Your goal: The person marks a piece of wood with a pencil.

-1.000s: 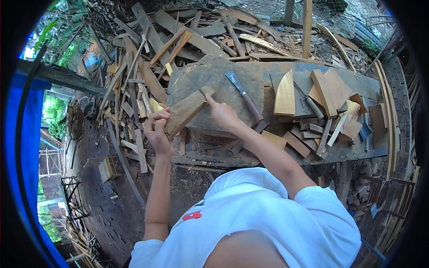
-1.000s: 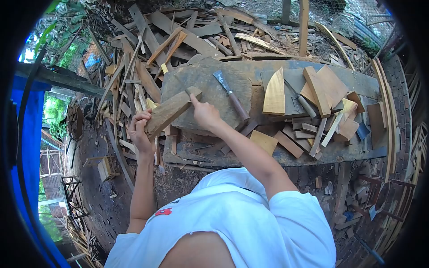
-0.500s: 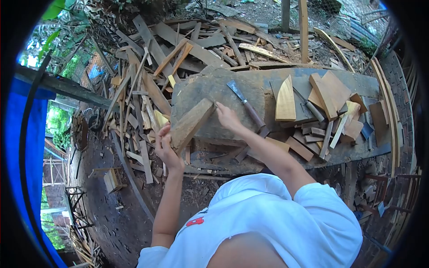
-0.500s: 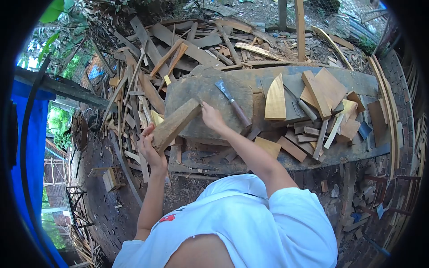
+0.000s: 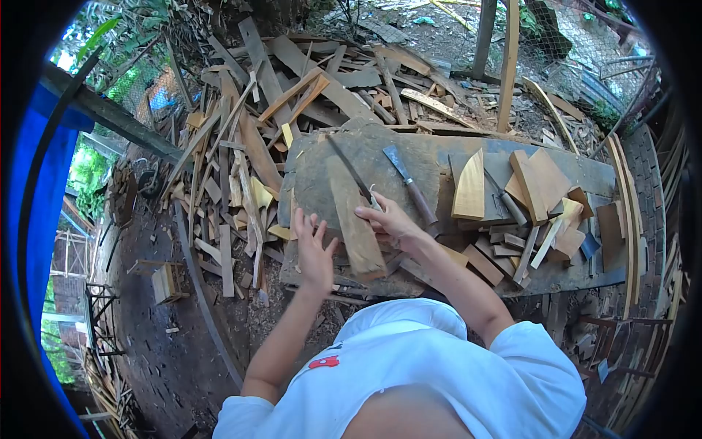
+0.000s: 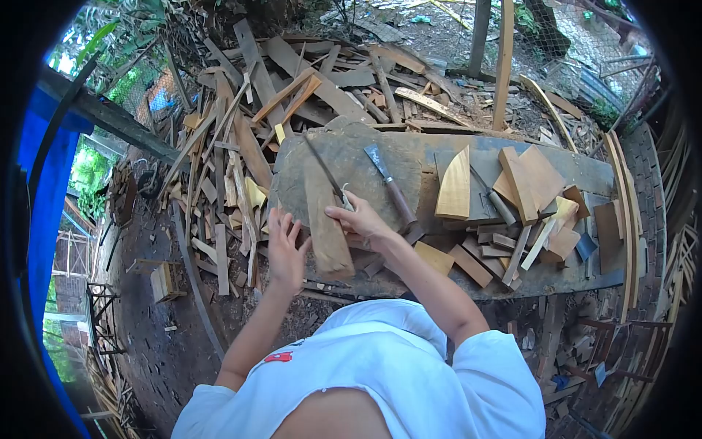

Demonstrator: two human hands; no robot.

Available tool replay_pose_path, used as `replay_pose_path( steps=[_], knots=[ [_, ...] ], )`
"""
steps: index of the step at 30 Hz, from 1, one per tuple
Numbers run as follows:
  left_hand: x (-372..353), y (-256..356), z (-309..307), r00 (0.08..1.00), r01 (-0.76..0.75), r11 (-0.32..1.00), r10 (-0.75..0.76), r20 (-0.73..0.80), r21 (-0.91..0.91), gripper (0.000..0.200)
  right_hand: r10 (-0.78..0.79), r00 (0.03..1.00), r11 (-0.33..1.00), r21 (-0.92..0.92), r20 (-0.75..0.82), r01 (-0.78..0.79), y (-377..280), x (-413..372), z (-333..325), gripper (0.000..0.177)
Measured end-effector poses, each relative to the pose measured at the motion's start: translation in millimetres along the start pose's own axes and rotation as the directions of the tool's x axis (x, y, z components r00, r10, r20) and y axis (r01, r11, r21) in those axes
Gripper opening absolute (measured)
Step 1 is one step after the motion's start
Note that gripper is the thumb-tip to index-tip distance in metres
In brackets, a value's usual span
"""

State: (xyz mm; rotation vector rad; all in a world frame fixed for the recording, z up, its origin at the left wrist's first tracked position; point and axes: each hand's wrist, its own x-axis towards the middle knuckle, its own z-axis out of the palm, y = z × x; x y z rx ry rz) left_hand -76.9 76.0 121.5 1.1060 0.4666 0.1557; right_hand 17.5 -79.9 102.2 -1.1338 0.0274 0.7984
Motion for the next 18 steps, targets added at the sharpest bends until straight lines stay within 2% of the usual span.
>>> replay_pose_path(
  steps=[1,2,3,4,5,6,7,9,10,11,13,14,15,16,17,18],
  knots=[
    [18,1,-9,0.994,0.098,0.991,-0.103,-0.047,-0.09,0.07,0.005,0.999,0.998,-0.056,0.043,-0.003,-8,-8,-2,0.046],
    [36,6,-15,0.979,0.2,0.96,-0.205,-0.005,-0.195,0.072,0.071,0.985,0.987,-0.152,0.159,-0.047,-19,-14,-8,0.056],
    [54,12,-20,0.953,0.299,0.91,-0.298,0.05,-0.288,0.073,0.069,0.985,0.987,-0.152,0.155,-0.045,-23,-13,-13,0.056],
    [70,12,-25,0.953,0.301,0.91,-0.297,0.057,-0.285,0.073,0.1,0.955,0.968,-0.248,0.278,-0.029,-27,-12,-17,0.06],
    [86,11,-29,0.96,0.261,0.912,-0.21,0.185,-0.318,0.07,0.138,0.911,0.941,-0.338,0.39,0.002,-30,-10,-20,0.064],
    [95,16,-27,0.944,0.229,0.906,-0.117,0.309,-0.355,0.067,0.091,0.895,0.931,-0.355,0.438,0.079,-30,-5,-18,0.066],
    [101,21,-27,0.94,0.234,0.908,-0.12,0.319,-0.348,0.067,0.081,0.899,0.933,-0.351,0.431,0.084,-33,0,-19,0.066],
    [108,32,-25,0.996,0.069,0.918,-0.04,0.081,-0.39,0.054,-0.027,0.959,0.829,-0.53,0.284,0.18,-44,13,-23,0.068],
    [96,52,-13,0.998,0.018,0.911,-0.041,-0.047,-0.412,0.048,-0.086,0.969,0.846,-0.497,0.23,0.193,-52,20,-27,0.066],
    [99,57,-13,0.998,0.022,0.912,-0.044,-0.045,-0.41,0.048,-0.143,0.983,0.903,-0.392,0.112,0.176,-59,24,-29,0.06],
    [100,70,-13,0.98,-0.191,0.875,0.145,-0.136,-0.445,0.049,-0.325,0.94,0.874,-0.411,-0.1,0.259,-73,23,-40,0.051],
    [98,72,-11,0.962,-0.267,0.875,0.218,-0.164,-0.404,0.05,-0.325,0.941,0.875,-0.409,-0.098,0.259,-72,22,-48,0.051],
    [100,66,-8,0.961,-0.269,0.875,0.22,-0.166,-0.402,0.05,-0.331,0.932,0.904,-0.334,-0.15,0.267,-69,23,-59,0.049],
    [104,58,-6,0.898,-0.419,0.874,0.359,-0.254,-0.248,0.05,-0.33,0.922,0.926,-0.258,-0.2,0.275,-66,25,-68,0.046],
    [106,50,-6,0.808,-0.544,0.836,0.497,-0.317,-0.075,0.051,-0.326,0.925,0.927,-0.257,-0.196,0.273,-58,26,-74,0.046],
    [105,44,-6,0.806,-0.543,0.837,0.496,-0.324,-0.071,0.051,-0.299,0.928,0.933,-0.272,-0.221,0.235,-47,24,-79,0.045]
  ],
)
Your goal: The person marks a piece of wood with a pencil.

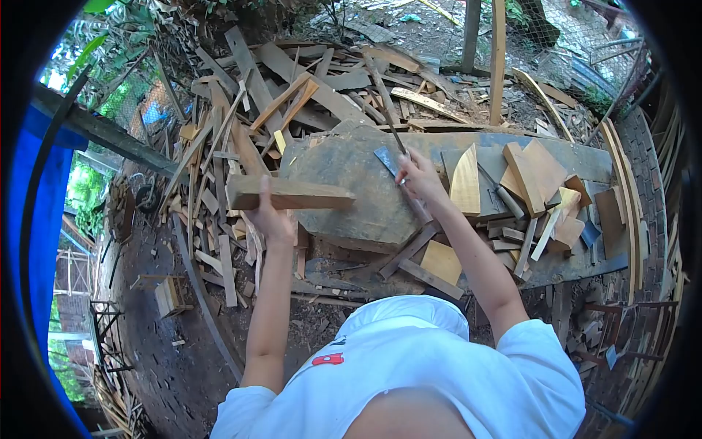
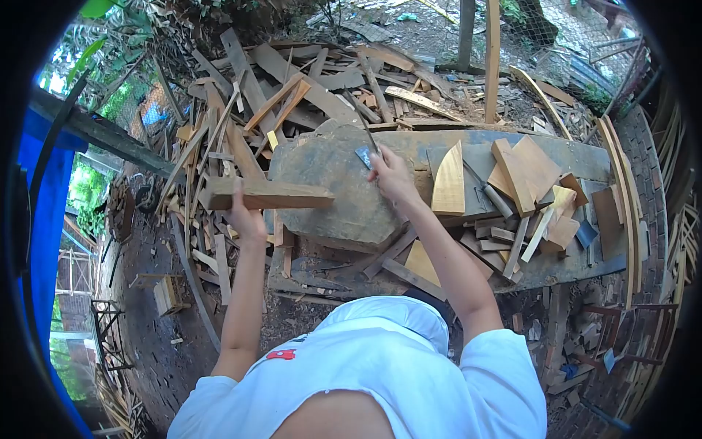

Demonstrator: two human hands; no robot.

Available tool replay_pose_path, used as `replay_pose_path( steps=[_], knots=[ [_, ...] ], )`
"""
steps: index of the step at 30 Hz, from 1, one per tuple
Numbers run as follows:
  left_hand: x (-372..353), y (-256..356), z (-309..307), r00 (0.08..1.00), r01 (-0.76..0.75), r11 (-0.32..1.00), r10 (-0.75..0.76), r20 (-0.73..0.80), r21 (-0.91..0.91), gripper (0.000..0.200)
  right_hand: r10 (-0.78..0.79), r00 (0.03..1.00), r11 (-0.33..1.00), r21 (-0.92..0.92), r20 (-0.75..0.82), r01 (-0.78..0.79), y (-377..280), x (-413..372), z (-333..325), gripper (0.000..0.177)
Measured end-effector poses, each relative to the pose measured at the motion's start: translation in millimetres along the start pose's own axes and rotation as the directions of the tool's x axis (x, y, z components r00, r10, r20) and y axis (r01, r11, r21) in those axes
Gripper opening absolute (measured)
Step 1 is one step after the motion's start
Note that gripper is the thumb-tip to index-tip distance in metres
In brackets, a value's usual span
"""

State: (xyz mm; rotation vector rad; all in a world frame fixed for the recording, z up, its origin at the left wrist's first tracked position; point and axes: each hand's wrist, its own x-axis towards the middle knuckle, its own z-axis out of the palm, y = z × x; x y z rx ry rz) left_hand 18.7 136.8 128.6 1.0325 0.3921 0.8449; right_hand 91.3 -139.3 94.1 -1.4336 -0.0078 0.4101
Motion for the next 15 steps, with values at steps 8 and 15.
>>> replay_pose_path(
  steps=[8,15],
  knots=[
    [-12,56,-25,0.995,-0.053,0.996,0.058,0.079,-0.069,0.035,0.076,0.975,0.995,0.082,-0.208,-0.06,46,-46,-27,0.044],
    [-13,47,-22,0.987,-0.125,0.946,0.15,-0.06,0.299,0.031,0.127,0.953,0.989,0.106,-0.275,-0.101,73,-67,-42,0.045]
  ],
)
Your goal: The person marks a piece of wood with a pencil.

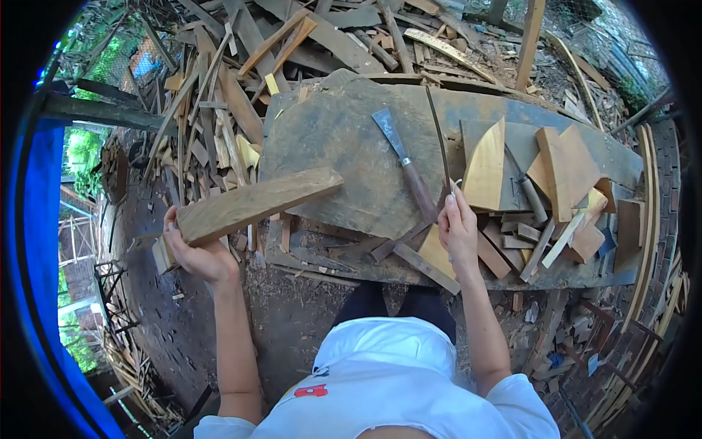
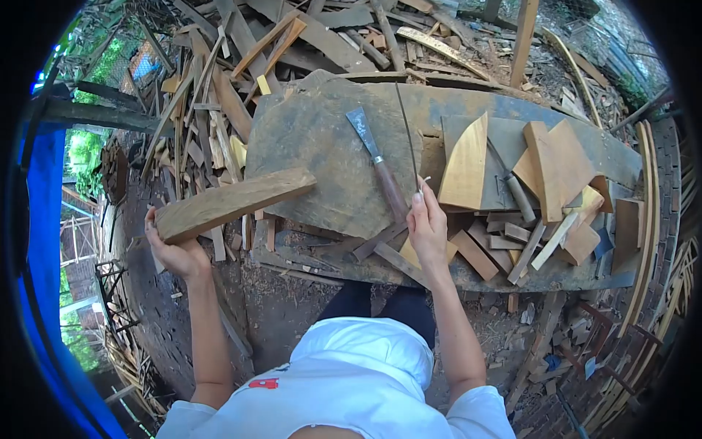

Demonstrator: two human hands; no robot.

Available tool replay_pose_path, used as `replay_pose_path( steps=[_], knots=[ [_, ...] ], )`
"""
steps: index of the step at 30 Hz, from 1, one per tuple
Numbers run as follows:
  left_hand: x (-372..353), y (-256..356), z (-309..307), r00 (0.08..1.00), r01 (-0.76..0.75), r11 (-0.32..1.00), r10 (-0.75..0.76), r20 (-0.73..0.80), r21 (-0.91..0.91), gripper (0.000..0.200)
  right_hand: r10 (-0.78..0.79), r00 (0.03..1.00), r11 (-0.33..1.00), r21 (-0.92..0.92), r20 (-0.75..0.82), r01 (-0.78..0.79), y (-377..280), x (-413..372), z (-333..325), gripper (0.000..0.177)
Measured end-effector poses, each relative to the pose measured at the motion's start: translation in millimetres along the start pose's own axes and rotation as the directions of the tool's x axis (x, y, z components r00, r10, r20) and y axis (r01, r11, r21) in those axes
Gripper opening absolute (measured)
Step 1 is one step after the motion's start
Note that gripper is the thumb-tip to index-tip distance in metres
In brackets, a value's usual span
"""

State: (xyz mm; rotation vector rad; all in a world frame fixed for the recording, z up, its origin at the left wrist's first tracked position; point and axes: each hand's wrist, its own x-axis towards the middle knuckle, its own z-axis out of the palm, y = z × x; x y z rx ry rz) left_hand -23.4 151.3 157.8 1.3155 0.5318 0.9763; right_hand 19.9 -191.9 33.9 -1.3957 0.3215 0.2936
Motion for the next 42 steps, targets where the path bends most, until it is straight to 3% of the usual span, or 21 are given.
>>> replay_pose_path(
  steps=[5,8,9,11,12,13,14,15,16,18,20,21,22,24,25,26,28,34,37,42],
  knots=[
    [5,8,19,0.984,0.055,0.997,-0.063,-0.168,-0.049,0.025,0.026,0.999,0.998,0.047,0.037,-0.028,5,1,16,0.046],
    [5,13,34,0.979,0.05,0.99,-0.075,-0.188,-0.132,0.023,-0.006,0.998,0.999,-0.033,0.057,0.008,-1,-5,26,0.045],
    [1,17,47,0.983,0.048,0.974,-0.085,-0.164,-0.219,0.023,-0.074,0.993,0.983,-0.161,0.09,0.088,-2,-6,30,0.044],
    [2,11,56,0.988,0.033,0.979,-0.062,-0.141,-0.199,0.025,-0.231,0.96,0.897,-0.348,0.157,0.273,-7,-9,45,0.043],
    [2,6,55,0.991,0.03,0.985,-0.051,-0.121,-0.171,0.028,-0.244,0.956,0.899,-0.33,0.164,0.286,-9,-7,55,0.043],
    [1,0,51,0.993,0.01,0.985,-0.03,-0.114,-0.17,0.028,-0.346,0.9,0.845,-0.329,0.264,0.422,-10,-4,64,0.042],
    [0,-8,48,0.999,0.034,0.986,-0.031,0.02,-0.164,0.031,-0.437,0.827,0.775,-0.319,0.354,0.546,-11,0,73,0.042],
    [0,-9,47,0.986,0.064,0.986,-0.04,0.16,-0.152,0.035,-0.331,0.851,0.823,-0.316,0.407,0.471,-13,5,83,0.043],
    [1,-2,51,0.983,0.063,0.986,-0.034,0.183,-0.152,0.035,-0.343,0.855,0.826,-0.309,0.388,0.471,-10,15,93,0.043],
    [-4,17,54,0.958,0.224,0.962,-0.189,0.218,-0.152,0.039,-0.21,0.874,0.696,-0.561,0.438,0.448,-2,27,112,0.045],
    [-3,25,51,0.94,0.298,0.939,-0.259,0.221,-0.17,0.039,-0.027,0.878,0.7,-0.618,0.479,0.358,-36,1,136,0.049],
    [-4,20,44,0.937,0.295,0.948,-0.262,0.23,-0.124,0.039,-0.151,0.851,0.634,-0.612,0.503,0.474,-34,-14,146,0.053],
    [-5,17,37,0.934,0.294,0.953,-0.27,0.236,-0.075,0.038,-0.149,0.851,0.636,-0.61,0.504,0.472,-32,-25,150,0.053],
    [-7,9,35,0.954,0.256,0.966,-0.246,0.172,-0.037,0.03,-0.304,0.762,0.608,-0.499,0.572,0.618,-32,-37,153,0.051],
    [-8,3,34,0.973,0.165,0.986,-0.162,0.166,-0.005,0.025,-0.346,0.749,0.564,-0.513,0.565,0.647,-32,-30,151,0.052],
    [-11,-2,31,0.985,0.077,0.997,-0.08,0.154,0.028,0.021,-0.339,0.751,0.561,-0.519,0.567,0.645,-30,-18,151,0.052],
    [-8,-5,23,0.987,0.102,0.995,-0.098,0.13,-0.024,0.019,-0.246,0.825,0.533,-0.639,0.509,0.554,-29,4,156,0.053],
    [-12,-5,24,0.987,0.073,0.997,-0.073,0.146,0.007,0.016,-0.233,0.791,0.487,-0.636,0.565,0.598,-34,-24,157,0.053],
    [-19,-1,32,0.976,0.017,1.0,-0.021,0.216,0.018,0.011,-0.177,0.864,0.575,-0.663,0.471,0.479,-33,-2,147,0.053],
    [-23,2,39,0.962,-0.105,0.987,0.069,0.265,0.125,0.011,-0.228,0.876,0.584,-0.66,0.425,0.472,-28,3,147,0.052]
  ],
)
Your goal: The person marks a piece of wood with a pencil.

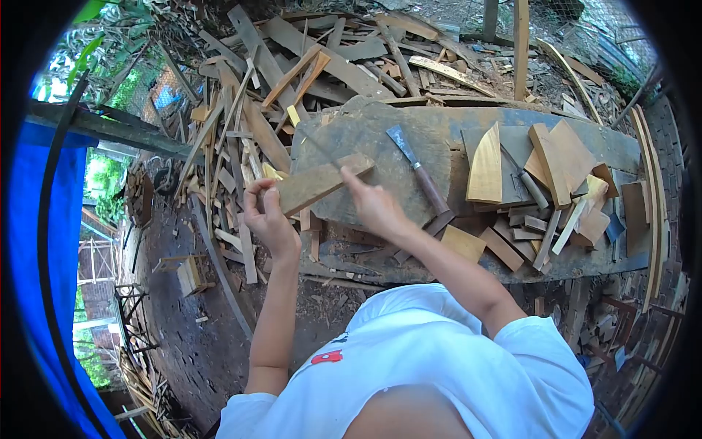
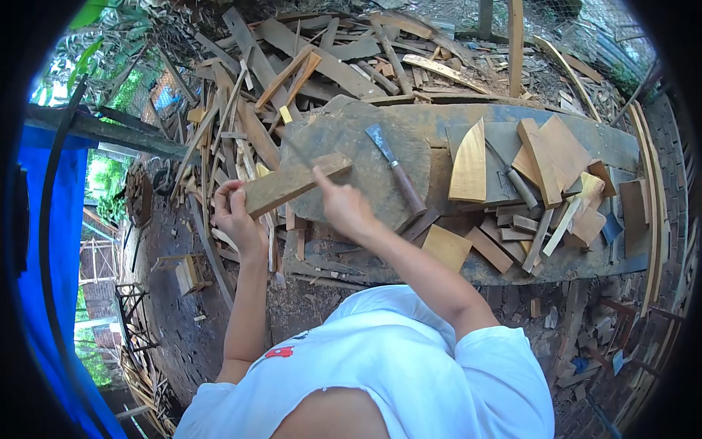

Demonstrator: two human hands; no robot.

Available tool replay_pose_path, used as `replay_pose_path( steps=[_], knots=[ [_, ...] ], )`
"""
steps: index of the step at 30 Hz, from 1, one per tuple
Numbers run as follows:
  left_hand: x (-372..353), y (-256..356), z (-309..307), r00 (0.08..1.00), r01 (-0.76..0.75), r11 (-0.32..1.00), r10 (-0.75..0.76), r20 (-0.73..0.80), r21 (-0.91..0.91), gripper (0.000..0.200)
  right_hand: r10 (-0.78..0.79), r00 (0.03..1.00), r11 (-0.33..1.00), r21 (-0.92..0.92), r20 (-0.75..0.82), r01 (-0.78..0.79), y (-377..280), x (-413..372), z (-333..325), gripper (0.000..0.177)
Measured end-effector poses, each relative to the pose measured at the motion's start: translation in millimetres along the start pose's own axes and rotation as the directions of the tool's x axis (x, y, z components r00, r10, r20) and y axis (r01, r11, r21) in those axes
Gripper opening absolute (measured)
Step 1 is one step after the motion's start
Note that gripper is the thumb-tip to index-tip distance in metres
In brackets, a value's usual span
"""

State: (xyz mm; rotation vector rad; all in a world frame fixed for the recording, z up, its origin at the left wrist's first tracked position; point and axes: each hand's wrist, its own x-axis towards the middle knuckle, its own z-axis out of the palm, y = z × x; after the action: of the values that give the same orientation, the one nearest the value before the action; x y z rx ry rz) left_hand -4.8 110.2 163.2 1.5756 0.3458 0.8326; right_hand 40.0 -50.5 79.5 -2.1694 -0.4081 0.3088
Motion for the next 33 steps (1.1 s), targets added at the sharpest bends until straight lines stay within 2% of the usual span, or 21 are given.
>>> replay_pose_path(
  steps=[2,4,6,8,10,12,14,15,16,18,20,22,24,26,28,30,31,33],
  knots=[
    [-5,-4,-1,1.0,-0.013,1.0,0.013,0.014,-0.014,0.01,-0.075,0.993,0.997,-0.008,0.086,0.076,-18,-21,-12,0.052],
    [-10,0,4,1.0,-0.006,1.0,0.006,-0.006,-0.008,0.01,-0.034,0.992,0.999,0.005,0.124,0.033,-7,-13,-15,0.052],
    [-12,6,9,1.0,0.015,0.999,-0.016,-0.015,-0.052,0.009,-0.021,1.0,0.999,-0.044,-0.007,0.021,21,6,1,0.054],
    [-16,3,7,1.0,-0.02,1.0,0.02,0.006,-0.016,0.009,0.003,1.0,0.998,-0.057,-0.026,-0.004,24,12,6,0.055],
    [-14,1,6,0.999,-0.043,0.999,0.042,0.027,0.021,0.008,-0.002,0.999,0.998,-0.061,0.038,0.004,3,-7,0,0.056],
    [-13,1,8,0.998,0.005,0.998,-0.008,-0.057,-0.055,0.008,-0.04,0.997,0.999,-0.03,0.065,0.042,-9,-23,-6,0.057],
    [-10,2,10,0.994,0.027,0.997,-0.034,-0.102,-0.076,0.007,-0.184,0.983,0.983,-0.012,-0.03,0.183,-5,-27,-1,0.057],
    [-6,1,9,0.99,0.056,0.993,-0.069,-0.125,-0.102,0.008,-0.097,0.995,0.994,-0.052,-0.002,0.097,-6,-20,0,0.057],
    [-3,3,6,0.984,0.081,0.988,-0.099,-0.146,-0.128,0.008,-0.104,0.995,0.993,-0.047,0.003,0.104,-5,-14,2,0.057],
    [2,-2,3,0.986,0.062,0.991,-0.08,-0.149,-0.121,0.008,-0.029,1.0,1.0,-0.002,0.001,0.029,-8,-1,0,0.057],
    [-1,-5,1,0.986,0.042,0.994,-0.057,-0.159,-0.098,0.008,-0.017,1.0,0.999,-0.051,0.026,0.018,-24,-16,3,0.057],
    [-3,-2,4,0.984,0.068,0.989,-0.088,-0.156,-0.13,0.008,-0.217,0.976,0.974,0.058,-0.012,0.217,-37,-35,3,0.057],
    [-7,-2,1,0.98,0.084,0.986,-0.109,-0.168,-0.146,0.009,-0.247,0.969,0.967,0.052,-0.031,0.248,-24,-29,4,0.055],
    [-3,-5,-2,0.983,0.047,0.992,-0.067,-0.17,-0.117,0.009,-0.062,0.997,0.998,0.018,-0.036,0.063,4,-11,12,0.055],
    [-1,-6,-5,0.985,0.042,0.996,-0.053,-0.162,-0.075,0.009,-0.076,0.994,0.996,-0.051,-0.079,0.072,9,-7,8,0.055],
    [-5,-4,1,0.984,0.034,0.991,-0.056,-0.166,-0.132,0.009,-0.093,0.995,0.994,0.051,-0.033,0.095,8,-8,10,0.055],
    [-6,0,6,0.981,0.061,0.987,-0.087,-0.172,-0.147,0.009,-0.1,0.995,0.993,0.069,0.004,0.1,-13,-19,1,0.055],
    [-7,6,14,0.983,0.07,0.989,-0.091,-0.162,-0.129,0.009,-0.212,0.975,0.969,0.112,-0.074,0.219,-18,-27,0,0.056]
  ],
)
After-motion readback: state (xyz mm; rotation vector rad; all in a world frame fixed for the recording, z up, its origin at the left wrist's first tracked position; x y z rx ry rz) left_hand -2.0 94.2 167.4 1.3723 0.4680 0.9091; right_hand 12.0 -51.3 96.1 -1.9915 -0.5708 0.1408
